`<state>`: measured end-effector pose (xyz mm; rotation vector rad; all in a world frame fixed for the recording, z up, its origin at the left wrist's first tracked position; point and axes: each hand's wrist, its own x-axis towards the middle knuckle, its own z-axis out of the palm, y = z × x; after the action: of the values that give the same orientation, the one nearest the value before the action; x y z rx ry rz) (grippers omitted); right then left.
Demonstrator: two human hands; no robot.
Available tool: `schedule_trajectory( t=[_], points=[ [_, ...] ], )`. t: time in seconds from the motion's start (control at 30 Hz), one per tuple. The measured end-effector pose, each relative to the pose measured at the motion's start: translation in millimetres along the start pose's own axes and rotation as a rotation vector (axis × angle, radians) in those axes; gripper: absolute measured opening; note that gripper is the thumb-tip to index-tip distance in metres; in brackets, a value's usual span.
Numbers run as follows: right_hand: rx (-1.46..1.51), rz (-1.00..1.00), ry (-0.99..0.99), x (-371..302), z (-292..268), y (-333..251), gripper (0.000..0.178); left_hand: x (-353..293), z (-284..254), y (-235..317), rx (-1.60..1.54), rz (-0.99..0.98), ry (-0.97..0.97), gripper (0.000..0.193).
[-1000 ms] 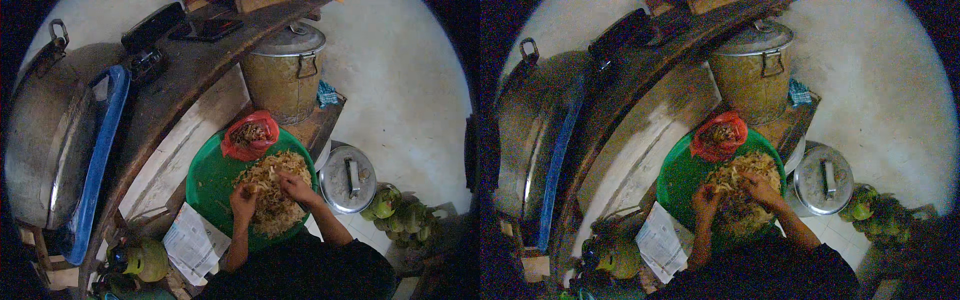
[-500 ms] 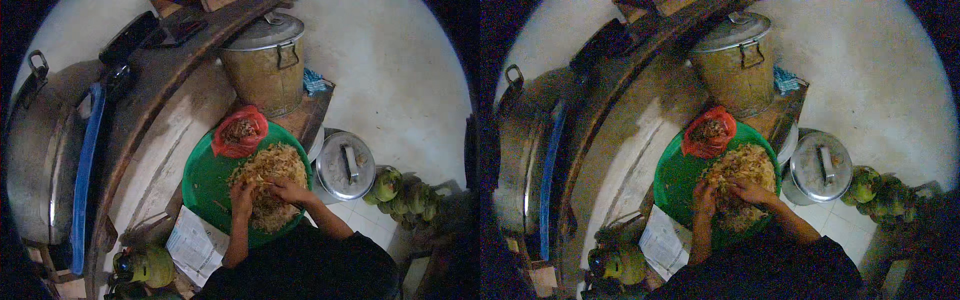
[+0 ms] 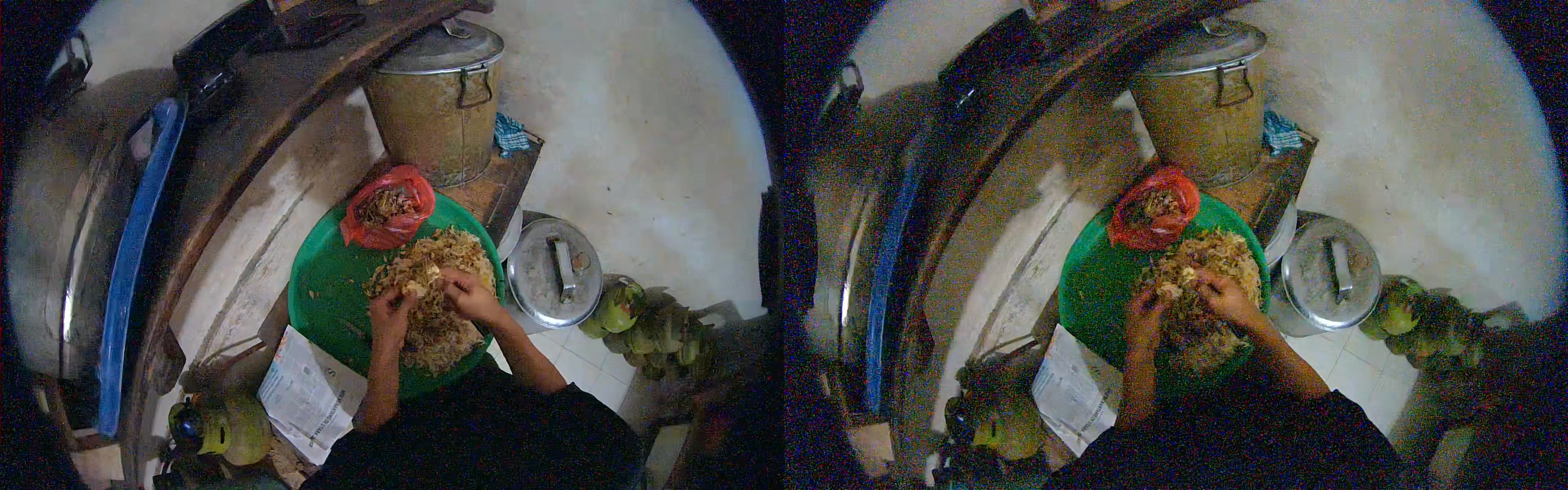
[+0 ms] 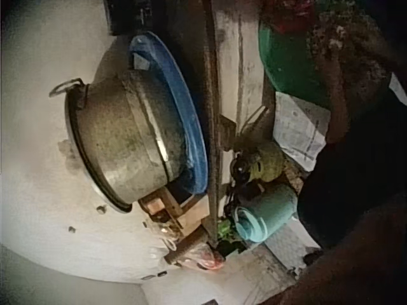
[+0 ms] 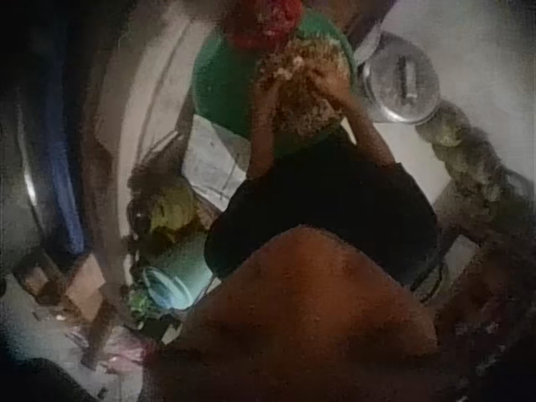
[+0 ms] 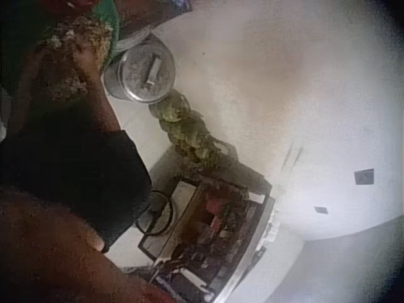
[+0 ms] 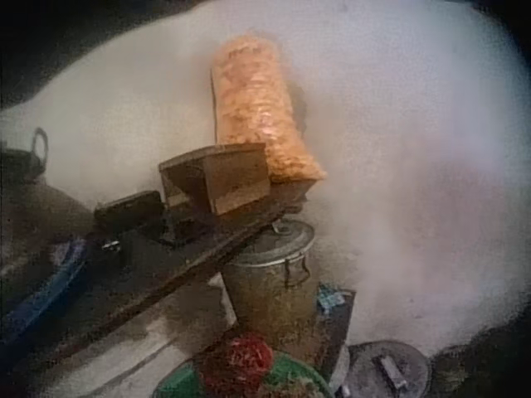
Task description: Breaking apart and cleaning oyster mushrooms on a green plate.
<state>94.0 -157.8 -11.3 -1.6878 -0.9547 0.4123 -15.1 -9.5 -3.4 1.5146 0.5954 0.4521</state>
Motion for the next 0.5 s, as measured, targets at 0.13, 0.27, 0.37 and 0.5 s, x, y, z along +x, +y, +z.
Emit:
schedule_trajectory(
  t=[0.13, 0.27, 0.37, 0.5],
  points=[
    [-0.091, -0.04, -0.024, -13.2, 16.2, -3.2, 0.03, -4.0, 4.0, -4.3, 0.442, 0.129, 0.121, 0.026],
    [-0.022, -0.014, 0.051, -1.2, 12.3, 2.0, 0.036, -2.1, 5.3, -15.1, 0.161, 0.048, 0.109, 0.023],
    [-0.149, 0.063, -0.128, -1.3, 9.7, 12.4, 0.04, -2.1, 0.7, -16.3, 0.158, 0.1, 0.114, 0.023],
    [-0.089, 0.046, -0.17, -0.3, 15.4, -2.2, 0.039, -17.2, 5.5, 27.3, 0.222, -0.068, 0.116, 0.023]
  ],
)
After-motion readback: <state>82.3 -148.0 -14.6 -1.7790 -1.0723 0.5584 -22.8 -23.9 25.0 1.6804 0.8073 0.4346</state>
